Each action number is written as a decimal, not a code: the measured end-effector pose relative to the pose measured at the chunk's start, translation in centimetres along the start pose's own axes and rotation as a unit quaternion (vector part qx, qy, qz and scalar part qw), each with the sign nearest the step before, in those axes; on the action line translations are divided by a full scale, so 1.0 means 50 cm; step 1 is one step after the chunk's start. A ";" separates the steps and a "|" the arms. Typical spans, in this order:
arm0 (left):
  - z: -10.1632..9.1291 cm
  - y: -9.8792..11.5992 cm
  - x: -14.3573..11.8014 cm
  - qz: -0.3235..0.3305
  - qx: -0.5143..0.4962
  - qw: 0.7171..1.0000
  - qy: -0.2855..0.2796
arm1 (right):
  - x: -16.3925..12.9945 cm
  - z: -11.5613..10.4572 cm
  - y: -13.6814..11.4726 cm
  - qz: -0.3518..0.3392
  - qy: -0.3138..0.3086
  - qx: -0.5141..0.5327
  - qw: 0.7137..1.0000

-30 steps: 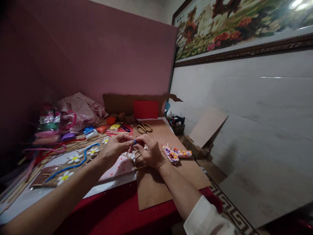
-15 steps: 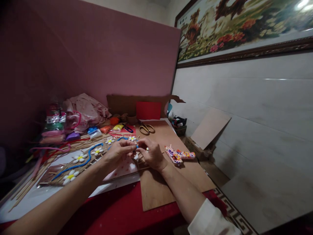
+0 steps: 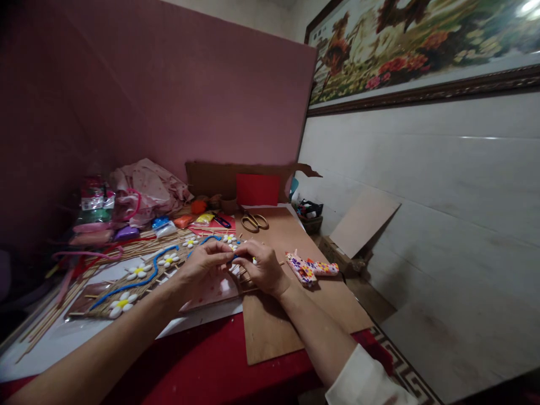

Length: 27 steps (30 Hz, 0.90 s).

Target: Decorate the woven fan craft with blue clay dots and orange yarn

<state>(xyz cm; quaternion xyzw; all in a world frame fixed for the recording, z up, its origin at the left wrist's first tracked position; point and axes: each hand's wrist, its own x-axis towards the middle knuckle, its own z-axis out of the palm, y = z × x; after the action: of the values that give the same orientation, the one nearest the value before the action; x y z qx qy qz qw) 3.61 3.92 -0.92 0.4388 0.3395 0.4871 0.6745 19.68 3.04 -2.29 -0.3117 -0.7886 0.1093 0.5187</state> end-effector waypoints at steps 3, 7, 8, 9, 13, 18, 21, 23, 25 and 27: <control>-0.001 -0.005 0.003 0.008 -0.002 1.000 0.011 | 0.000 0.000 0.001 -0.003 0.000 0.000 1.000; 0.000 -0.006 0.001 0.003 -0.003 1.000 0.007 | 0.000 0.001 0.000 -0.002 -0.002 0.000 1.000; 0.000 -0.005 0.000 0.003 0.000 1.000 0.002 | 0.000 0.001 -0.001 -0.004 -0.002 0.002 1.000; 0.000 -0.003 -0.002 0.003 0.005 1.000 -0.002 | 0.000 0.001 -0.001 -0.005 0.000 0.005 1.000; 0.001 0.003 -0.008 0.002 0.012 1.000 -0.002 | -0.001 0.003 0.000 0.002 -0.009 -0.003 1.000; 0.008 0.007 -0.015 0.000 0.009 1.000 -0.002 | -0.003 0.003 0.001 0.010 -0.032 0.000 0.999; 0.008 0.004 -0.014 0.004 0.016 1.000 0.011 | -0.003 0.003 0.000 0.019 -0.037 -0.008 0.999; 0.008 0.000 -0.013 0.005 0.021 1.000 0.018 | -0.003 0.003 0.001 0.018 -0.045 -0.009 0.999; 0.009 -0.003 -0.012 0.010 0.019 0.999 0.026 | -0.003 0.004 0.000 0.013 -0.054 -0.005 0.998; 0.010 -0.008 -0.012 0.018 0.016 0.999 0.036 | -0.003 0.005 -0.002 0.012 -0.060 0.002 0.998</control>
<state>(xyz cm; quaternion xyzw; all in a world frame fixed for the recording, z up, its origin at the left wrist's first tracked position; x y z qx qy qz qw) 4.04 3.17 -1.07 0.4378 0.3631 0.5087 0.6463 19.46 2.90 -2.47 -0.3132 -0.8144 0.1355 0.4694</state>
